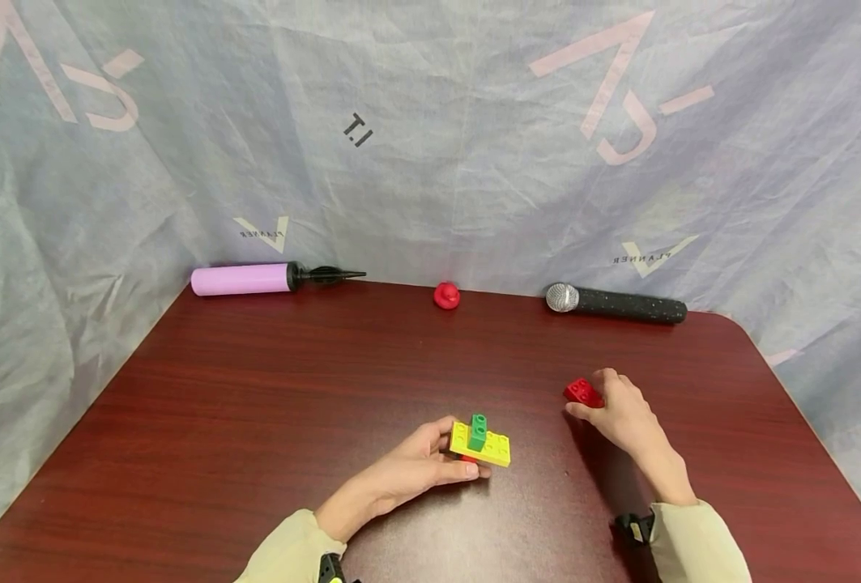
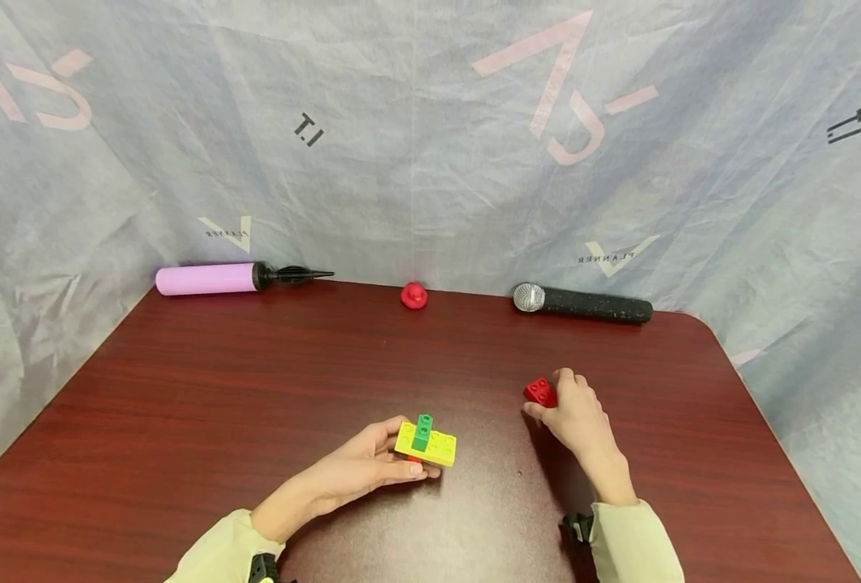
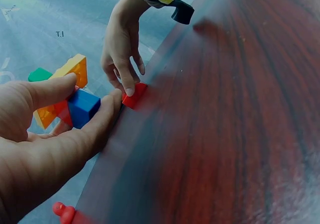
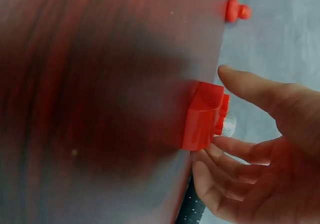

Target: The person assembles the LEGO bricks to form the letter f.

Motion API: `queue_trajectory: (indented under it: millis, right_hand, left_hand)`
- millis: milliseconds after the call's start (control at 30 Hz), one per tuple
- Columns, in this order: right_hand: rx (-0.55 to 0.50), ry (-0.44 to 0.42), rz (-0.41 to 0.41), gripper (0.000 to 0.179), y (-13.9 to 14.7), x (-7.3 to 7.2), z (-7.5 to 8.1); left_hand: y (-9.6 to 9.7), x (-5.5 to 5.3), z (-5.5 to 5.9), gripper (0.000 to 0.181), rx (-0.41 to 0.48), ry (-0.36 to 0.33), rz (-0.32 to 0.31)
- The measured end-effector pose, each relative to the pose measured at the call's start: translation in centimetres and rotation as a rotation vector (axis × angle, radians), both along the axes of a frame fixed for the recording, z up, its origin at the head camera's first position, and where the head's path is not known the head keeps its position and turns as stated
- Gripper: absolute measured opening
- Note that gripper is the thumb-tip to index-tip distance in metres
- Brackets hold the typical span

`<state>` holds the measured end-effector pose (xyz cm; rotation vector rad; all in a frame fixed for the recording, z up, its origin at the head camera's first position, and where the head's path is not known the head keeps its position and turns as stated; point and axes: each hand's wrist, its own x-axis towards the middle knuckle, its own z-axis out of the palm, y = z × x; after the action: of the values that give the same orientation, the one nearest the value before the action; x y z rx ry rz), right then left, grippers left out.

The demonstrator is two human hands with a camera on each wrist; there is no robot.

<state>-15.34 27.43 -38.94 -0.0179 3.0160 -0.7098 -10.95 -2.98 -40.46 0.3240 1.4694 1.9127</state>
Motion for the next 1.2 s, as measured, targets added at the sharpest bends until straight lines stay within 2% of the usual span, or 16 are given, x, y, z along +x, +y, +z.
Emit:
queue_trajectory:
  millis: [133, 267, 567, 800, 1067, 1200]
  right_hand:
    - [-0.021, -0.024, -0.005, 0.046, 0.1, -0.1, -0.1]
    - [-0.056, -0.058, -0.005, 0.042, 0.1, 0.0, -0.2]
    - [-0.15, -0.016, 0.077, 0.036, -1.0, 0.7, -0.3]
    - [-0.292, -0.01, 0.161, 0.035, -2.9, 1.5, 1.3]
    - [-0.473, -0.059, 0.262, 0.04, -5.3, 2.7, 3.7]
    - [-0.507, -0.045, 0.315, 0.036, -6.1, 3.2, 4.3]
  left_hand:
    - [0.0, 0.1, 0.0, 0.039, 0.009, 0.001, 0.0]
    - [0.0, 0.2, -0.1, 0.039, 0.017, 0.009, -0.003]
    - [0.2, 0.3, -0.2, 0.038, 0.014, 0.019, -0.011]
    - [0.3, 0.3, -0.3, 0.037, 0.013, 0.013, -0.017]
    - [0.3, 0.2, -0.4, 0.036, 0.04, 0.025, -0.044]
    - [0.3, 0.2, -0.3, 0.035, 0.039, 0.027, -0.043]
